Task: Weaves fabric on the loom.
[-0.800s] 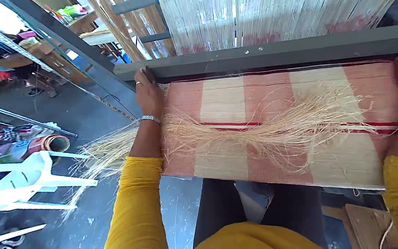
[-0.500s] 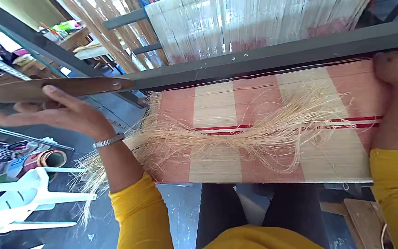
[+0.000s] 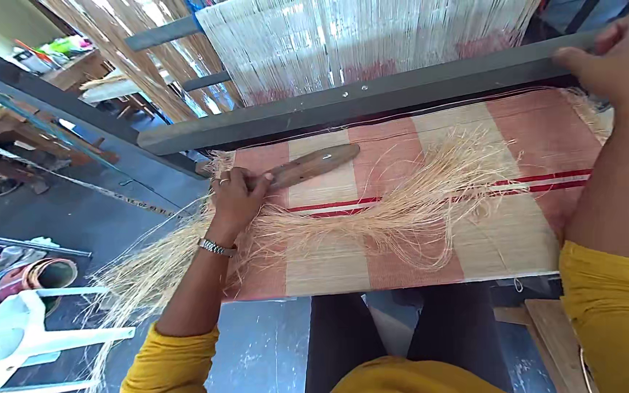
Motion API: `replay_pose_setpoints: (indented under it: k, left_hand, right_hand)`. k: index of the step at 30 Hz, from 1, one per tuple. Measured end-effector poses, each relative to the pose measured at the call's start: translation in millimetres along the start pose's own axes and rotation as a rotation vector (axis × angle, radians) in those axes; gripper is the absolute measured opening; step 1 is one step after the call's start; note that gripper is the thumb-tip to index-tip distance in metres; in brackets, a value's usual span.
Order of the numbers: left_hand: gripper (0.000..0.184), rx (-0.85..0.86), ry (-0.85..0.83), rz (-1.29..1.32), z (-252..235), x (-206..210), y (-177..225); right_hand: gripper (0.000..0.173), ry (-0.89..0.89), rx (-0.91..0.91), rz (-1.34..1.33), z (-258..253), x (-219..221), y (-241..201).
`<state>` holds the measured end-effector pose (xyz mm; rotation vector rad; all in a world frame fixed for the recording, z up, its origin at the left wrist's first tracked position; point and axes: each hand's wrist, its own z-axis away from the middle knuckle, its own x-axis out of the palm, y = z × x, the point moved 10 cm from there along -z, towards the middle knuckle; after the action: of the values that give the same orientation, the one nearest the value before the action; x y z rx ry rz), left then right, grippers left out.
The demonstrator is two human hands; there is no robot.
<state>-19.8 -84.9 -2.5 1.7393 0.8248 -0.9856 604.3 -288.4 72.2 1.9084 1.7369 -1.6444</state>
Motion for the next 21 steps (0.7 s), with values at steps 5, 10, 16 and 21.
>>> replay_pose_setpoints:
  k: [5, 10, 16, 21]
  left_hand:
    - [0.058, 0.228, -0.091, -0.053, -29, -20, 58]
    - [0.028, 0.459, -0.298, 0.069, -62, 9, 129]
    - [0.028, 0.518, -0.289, 0.086, -109, 72, 176]
    - [0.020, 0.494, -0.140, 0.049, -118, 84, 180]
  right_hand:
    - [0.109, -0.054, -0.171, 0.104, 12, 80, -81]
    - [0.108, -0.032, -0.149, 0.122, -25, 99, -72]
    - [0.109, -0.040, -0.124, 0.129, -68, 116, -80]
    - [0.103, -0.015, -0.150, 0.108, -74, 118, -77]
